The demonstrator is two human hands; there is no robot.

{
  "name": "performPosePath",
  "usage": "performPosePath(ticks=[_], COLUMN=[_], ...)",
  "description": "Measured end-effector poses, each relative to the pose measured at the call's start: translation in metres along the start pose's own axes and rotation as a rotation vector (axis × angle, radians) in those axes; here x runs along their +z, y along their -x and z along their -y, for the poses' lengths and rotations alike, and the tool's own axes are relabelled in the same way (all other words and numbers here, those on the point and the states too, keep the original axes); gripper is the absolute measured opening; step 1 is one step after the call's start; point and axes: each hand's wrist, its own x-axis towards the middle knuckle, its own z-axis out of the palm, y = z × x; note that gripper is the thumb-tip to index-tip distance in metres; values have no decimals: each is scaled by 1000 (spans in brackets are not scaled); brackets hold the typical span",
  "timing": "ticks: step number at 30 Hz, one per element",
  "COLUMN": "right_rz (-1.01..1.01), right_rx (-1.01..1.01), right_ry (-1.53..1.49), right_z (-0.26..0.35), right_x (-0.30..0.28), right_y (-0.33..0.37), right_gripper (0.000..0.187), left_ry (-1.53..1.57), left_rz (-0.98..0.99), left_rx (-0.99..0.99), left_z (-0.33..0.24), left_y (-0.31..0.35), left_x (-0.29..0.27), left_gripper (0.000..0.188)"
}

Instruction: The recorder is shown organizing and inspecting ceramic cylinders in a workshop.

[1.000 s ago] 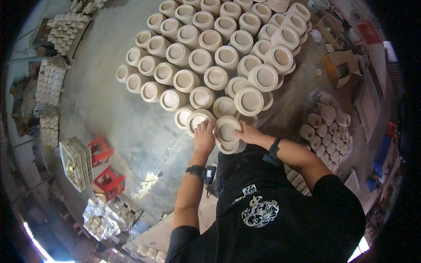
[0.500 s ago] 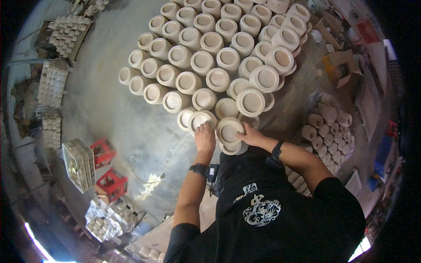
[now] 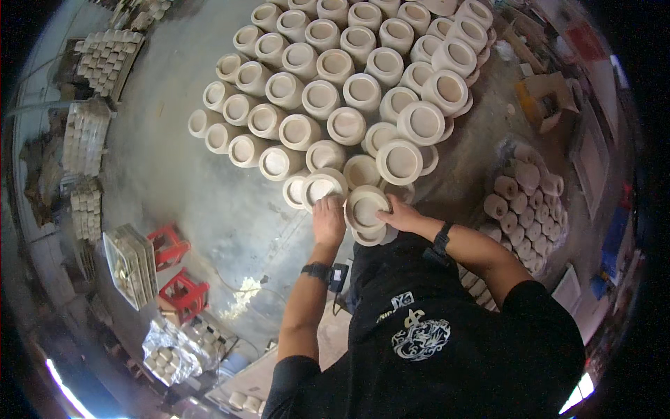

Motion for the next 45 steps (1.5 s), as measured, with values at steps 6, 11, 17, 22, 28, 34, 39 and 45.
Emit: performPosePath(ticks=[6, 11, 17, 22, 28, 34, 39, 45], right_rz=[-54, -73, -15, 40, 226, 264, 416, 544], right_rx=[-80, -74, 9, 45, 77, -314, -473, -653], right_ry=[74, 92, 84, 31, 511, 783, 899, 1022], right_z=[-6, -31, -15, -1, -4, 34, 47, 42], right_x=[3, 5, -6, -37, -88, -90, -74, -70], right_y=[-5, -20, -12, 30, 49, 49, 24, 22], right_gripper=[81, 77, 84, 72, 51, 44, 43, 36], left_ry=[-21, -8, -35, 209, 295, 317, 347, 110], left_rz=[74, -3, -63, -242, -270, -170, -229, -531], left_rx=[-6, 57, 0, -134, -401, -870, -1218, -1199], left_z=[12, 9, 2, -3, 12, 11, -43, -127], left_y=[-10, -10, -1, 58, 173, 260, 295, 299], left_x=[7, 12, 4, 2, 38, 75, 102, 113], left_gripper=[26, 28, 40, 49, 38, 25, 22, 18])
